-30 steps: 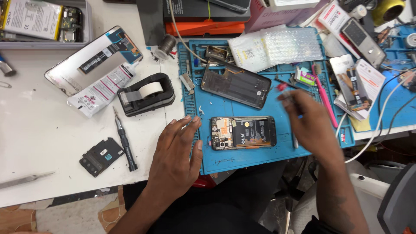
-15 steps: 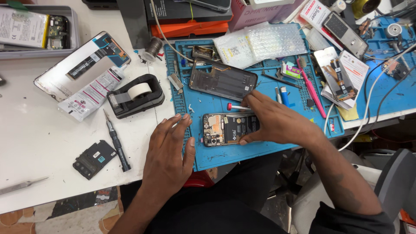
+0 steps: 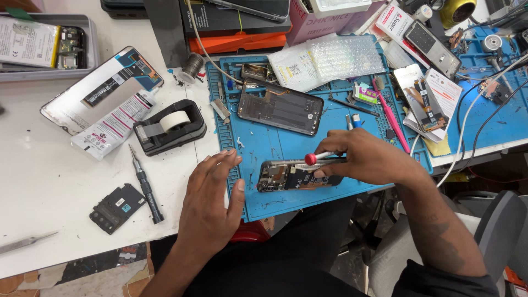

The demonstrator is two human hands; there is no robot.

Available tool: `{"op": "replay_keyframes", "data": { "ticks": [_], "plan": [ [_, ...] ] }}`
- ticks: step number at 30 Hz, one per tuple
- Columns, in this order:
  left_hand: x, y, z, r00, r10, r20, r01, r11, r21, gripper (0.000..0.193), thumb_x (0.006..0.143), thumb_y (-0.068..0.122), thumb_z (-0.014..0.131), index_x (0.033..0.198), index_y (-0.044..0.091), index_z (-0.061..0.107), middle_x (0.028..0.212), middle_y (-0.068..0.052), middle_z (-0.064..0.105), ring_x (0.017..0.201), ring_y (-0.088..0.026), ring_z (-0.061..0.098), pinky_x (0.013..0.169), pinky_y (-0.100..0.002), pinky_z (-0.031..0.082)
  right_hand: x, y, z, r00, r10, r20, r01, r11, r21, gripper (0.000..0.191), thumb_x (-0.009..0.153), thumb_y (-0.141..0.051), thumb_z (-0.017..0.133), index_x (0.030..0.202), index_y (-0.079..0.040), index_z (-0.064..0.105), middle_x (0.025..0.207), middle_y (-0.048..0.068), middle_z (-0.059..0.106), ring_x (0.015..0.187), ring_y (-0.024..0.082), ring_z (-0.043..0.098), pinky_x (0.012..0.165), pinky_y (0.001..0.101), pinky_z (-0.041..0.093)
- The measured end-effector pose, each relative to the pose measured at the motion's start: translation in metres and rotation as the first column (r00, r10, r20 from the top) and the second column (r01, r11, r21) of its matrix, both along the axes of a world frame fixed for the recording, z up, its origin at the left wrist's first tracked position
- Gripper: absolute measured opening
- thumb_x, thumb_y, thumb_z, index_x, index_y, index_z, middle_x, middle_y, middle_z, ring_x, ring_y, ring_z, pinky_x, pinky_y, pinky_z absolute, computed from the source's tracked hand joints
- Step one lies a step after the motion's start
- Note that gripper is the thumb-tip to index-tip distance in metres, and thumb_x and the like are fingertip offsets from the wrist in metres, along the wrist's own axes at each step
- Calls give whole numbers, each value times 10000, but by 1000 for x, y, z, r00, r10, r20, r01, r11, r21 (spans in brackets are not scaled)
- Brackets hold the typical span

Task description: The person uses a screwdriver to remove screws from a disassembled smartphone, then tests the screen by powering it on. They apply adhesive tape to the battery area, place the back cover onto the phone, and use a glass jar to press the cover into place.

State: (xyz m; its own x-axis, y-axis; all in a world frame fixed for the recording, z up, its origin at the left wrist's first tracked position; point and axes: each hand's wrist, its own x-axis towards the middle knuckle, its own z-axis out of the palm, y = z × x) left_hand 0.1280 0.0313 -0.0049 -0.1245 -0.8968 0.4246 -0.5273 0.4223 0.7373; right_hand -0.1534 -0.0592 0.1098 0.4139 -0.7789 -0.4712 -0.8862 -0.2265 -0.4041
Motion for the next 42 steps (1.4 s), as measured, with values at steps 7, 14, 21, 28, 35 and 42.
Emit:
{"op": "replay_keyframes", "data": {
  "ticks": [7, 14, 21, 28, 35, 42],
  "plan": [
    [4, -5, 12, 763, -11, -646, 362, 836, 413, 464, 1032, 187, 547, 1480, 74, 503, 1317, -85, 725, 1265, -185, 669, 1092, -366, 528, -28, 19, -34, 666, -421, 616, 124, 877, 464, 335, 809, -183, 879, 1046, 34, 785, 948, 122, 798, 829, 171, 722, 768, 306, 576],
    [-14, -9, 18, 260, -189, -947, 873, 464, 147, 669, 850, 190, 853, 1440, 68, 563, 1394, -29, 644, 1214, -176, 604, 1109, -407, 481, 17, 56, -89, 241, -741, 627, -262, 572, 777, 603, 739, -168, 902, 1302, -62, 715, 1060, 142, 778, 894, 161, 726, 828, 280, 569],
    [-33, -14, 8, 14, -360, -933, 797, 568, -207, 279, 847, 227, 911, 1053, 152, 738, 980, 58, 727, 1066, -115, 680, 1365, -474, 196, 23, 70, -121, 138, -773, 619, -398, 529, 749, 296, 824, -47, 936, 1016, 19, 721, 1020, 87, 706, 996, 201, 682, 949, 311, 529],
    [-24, -7, 10, 113, -422, -900, 741, 639, -207, 204, 867, 271, 921, 893, 207, 729, 904, 63, 717, 1230, -152, 609, 1398, -452, 104, 21, 75, -93, 296, -590, 752, -341, 670, 660, 470, 869, -278, 870, 1192, 33, 727, 1079, 81, 716, 970, 150, 614, 872, 286, 473],
    [-9, -5, 27, 362, -499, -787, 565, 790, -240, 209, 847, 355, 872, 920, 188, 769, 965, 48, 797, 1200, -177, 638, 1185, -467, 381, 37, 86, -45, 410, -160, 898, 279, 959, 44, 730, 854, -636, 749, 1213, -1, 737, 974, 56, 608, 831, 104, 509, 697, 270, 406],
    [1, 12, 48, 748, -529, -400, 389, 838, -382, 97, 894, 332, 804, 947, 252, 793, 1008, 129, 792, 1194, -131, 616, 1186, -444, 418, 37, 108, -36, 798, 424, 429, 184, 505, -843, 354, 757, -143, 870, 1091, -88, 767, 907, 2, 593, 651, 108, 569, 517, 291, 411]
  ]
}}
